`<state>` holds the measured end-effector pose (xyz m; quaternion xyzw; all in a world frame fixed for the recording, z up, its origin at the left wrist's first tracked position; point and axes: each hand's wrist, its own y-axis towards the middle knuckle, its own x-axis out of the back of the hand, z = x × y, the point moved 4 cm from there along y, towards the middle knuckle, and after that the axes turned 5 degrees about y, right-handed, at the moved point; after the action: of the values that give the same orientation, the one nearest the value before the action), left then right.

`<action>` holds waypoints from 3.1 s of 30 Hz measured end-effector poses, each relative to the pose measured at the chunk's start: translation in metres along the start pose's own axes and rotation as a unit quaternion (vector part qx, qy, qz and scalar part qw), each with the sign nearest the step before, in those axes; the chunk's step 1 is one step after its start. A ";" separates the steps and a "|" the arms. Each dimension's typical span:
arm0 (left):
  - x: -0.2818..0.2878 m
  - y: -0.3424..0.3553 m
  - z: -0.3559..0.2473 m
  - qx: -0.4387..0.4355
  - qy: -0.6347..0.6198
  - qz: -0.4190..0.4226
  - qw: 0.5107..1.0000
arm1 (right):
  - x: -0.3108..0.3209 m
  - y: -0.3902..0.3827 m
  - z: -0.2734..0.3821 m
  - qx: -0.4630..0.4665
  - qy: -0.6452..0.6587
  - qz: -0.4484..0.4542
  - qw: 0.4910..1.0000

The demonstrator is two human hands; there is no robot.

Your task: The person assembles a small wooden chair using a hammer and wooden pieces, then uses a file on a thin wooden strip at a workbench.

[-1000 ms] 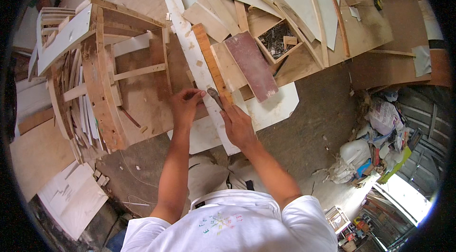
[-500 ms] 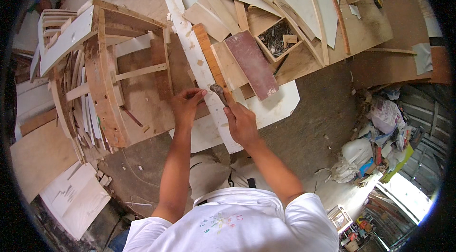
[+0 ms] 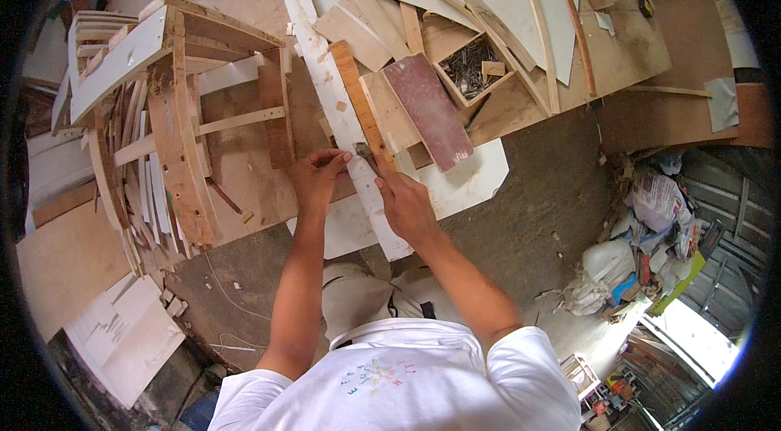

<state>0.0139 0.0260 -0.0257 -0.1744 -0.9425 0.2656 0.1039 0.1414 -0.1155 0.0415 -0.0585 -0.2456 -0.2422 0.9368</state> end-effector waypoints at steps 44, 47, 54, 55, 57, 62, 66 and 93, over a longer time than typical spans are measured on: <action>0.069 -0.145 -0.041 -0.173 0.154 0.094 0.968 | -0.021 -0.041 0.053 -0.183 0.344 0.079 0.918; 0.096 -0.146 -0.034 -0.132 0.072 0.086 0.985 | -0.045 -0.032 0.078 -0.159 0.353 0.118 0.914; 0.170 -0.119 -0.043 -0.081 -0.030 0.082 0.993 | -0.099 -0.010 0.121 -0.202 0.366 0.140 0.898; 0.176 -0.116 -0.046 -0.055 -0.086 0.091 0.991 | -0.108 -0.006 0.129 -0.214 0.409 0.128 0.878; 0.182 -0.109 -0.055 -0.001 -0.194 0.109 0.975 | -0.131 0.000 0.136 -0.245 0.471 0.118 0.839; 0.238 -0.067 -0.044 -0.044 -0.187 0.123 0.974 | -0.196 0.012 0.163 -0.340 0.538 0.039 0.770; 0.277 -0.019 -0.032 -0.108 -0.147 0.135 0.974 | -0.246 0.019 0.162 -0.353 0.462 -0.010 0.814; 0.324 0.138 -0.113 -0.417 0.271 -0.009 0.868 | -0.315 0.011 0.159 -0.313 0.364 -0.151 0.864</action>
<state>-0.2133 0.3134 0.0286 -0.2579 -0.9020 -0.2104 0.2749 -0.1623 0.0645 0.0264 -0.2190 0.1956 -0.4488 0.8441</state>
